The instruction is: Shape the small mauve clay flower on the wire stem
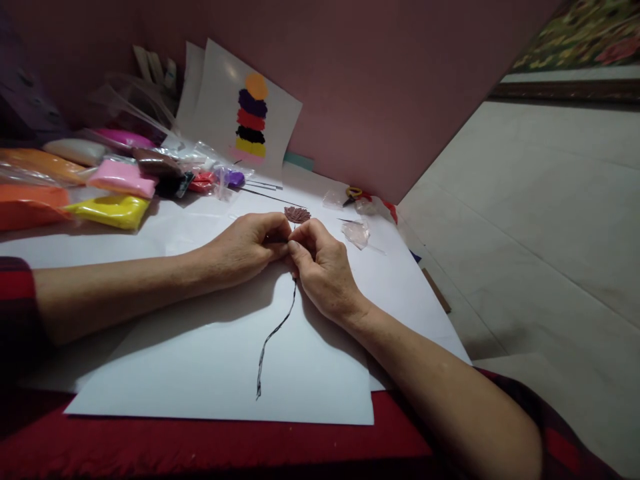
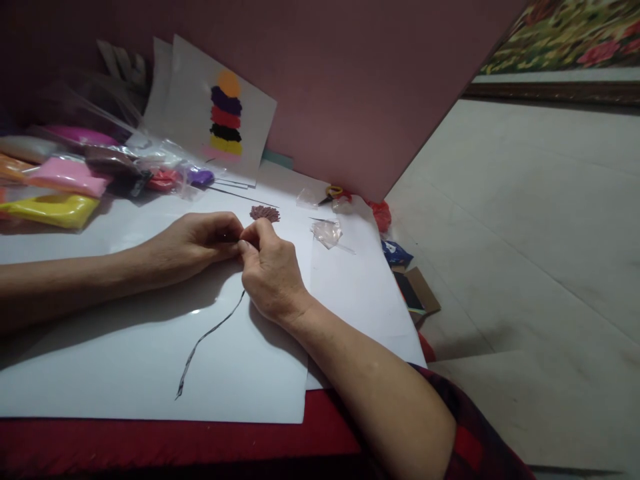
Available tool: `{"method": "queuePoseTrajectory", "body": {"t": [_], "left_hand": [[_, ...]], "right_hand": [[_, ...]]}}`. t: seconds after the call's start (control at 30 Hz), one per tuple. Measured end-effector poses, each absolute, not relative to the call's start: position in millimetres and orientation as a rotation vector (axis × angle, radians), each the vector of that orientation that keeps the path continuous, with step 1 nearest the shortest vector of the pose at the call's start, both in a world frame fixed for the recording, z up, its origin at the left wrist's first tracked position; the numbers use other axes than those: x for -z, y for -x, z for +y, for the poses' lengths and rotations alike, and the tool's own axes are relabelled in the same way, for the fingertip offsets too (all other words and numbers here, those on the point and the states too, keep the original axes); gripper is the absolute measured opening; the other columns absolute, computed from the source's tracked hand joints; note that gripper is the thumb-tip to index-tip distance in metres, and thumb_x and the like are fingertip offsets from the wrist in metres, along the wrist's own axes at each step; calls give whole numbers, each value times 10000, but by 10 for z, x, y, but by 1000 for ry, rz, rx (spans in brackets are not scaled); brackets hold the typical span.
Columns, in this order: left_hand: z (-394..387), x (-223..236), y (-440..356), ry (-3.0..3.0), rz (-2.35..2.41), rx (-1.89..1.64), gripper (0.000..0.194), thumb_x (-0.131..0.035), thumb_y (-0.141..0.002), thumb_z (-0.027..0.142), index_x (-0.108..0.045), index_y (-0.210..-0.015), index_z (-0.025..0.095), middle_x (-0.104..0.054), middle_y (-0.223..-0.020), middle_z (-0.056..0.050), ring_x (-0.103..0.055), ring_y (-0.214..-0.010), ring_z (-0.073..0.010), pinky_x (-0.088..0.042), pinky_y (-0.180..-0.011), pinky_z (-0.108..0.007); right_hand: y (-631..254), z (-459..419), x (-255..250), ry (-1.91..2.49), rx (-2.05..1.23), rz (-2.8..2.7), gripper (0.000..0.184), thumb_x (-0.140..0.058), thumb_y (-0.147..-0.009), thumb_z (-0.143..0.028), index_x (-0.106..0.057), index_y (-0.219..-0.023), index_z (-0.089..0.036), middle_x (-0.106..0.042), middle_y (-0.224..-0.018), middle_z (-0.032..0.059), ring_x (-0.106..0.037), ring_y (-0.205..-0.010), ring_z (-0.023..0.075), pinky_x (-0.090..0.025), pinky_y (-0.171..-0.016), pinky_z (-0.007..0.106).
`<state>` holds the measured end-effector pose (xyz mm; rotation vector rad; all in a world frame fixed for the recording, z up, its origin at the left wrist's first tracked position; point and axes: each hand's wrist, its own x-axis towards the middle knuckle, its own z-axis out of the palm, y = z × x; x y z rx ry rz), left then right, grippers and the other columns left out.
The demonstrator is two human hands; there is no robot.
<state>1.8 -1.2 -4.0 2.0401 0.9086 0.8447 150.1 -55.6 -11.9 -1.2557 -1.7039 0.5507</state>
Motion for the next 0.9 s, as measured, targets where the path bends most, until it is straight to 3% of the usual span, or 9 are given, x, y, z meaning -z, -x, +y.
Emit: {"method": "queuePoseTrajectory", "body": {"t": [0.6,0.9], "left_hand": [[-58,-43,-21,-2069,934,-870,220,-480,-852,305,-540,-682,178,-553,-640,12,-495,-606,-134,-401,-598,-264],[-78,-84,-23,-2114,931,-934,362,-429,-887,334,-527,-575,179,-562,-552,8,-493,-544,-118,-375,-557,-241]], "right_hand": [[-1481,-554,130,1218,-610,-1609,84,-528,-931,-279,-487,-870,-237,-598,-760,-17,-569,-695,142,-460,-615,289],[-1461,-576,91,1179,-696,-1606,224,-532,-945,-368,-489,-783,-219,-624,-734,-9,-573,-645,123,-449,-572,262]]}}
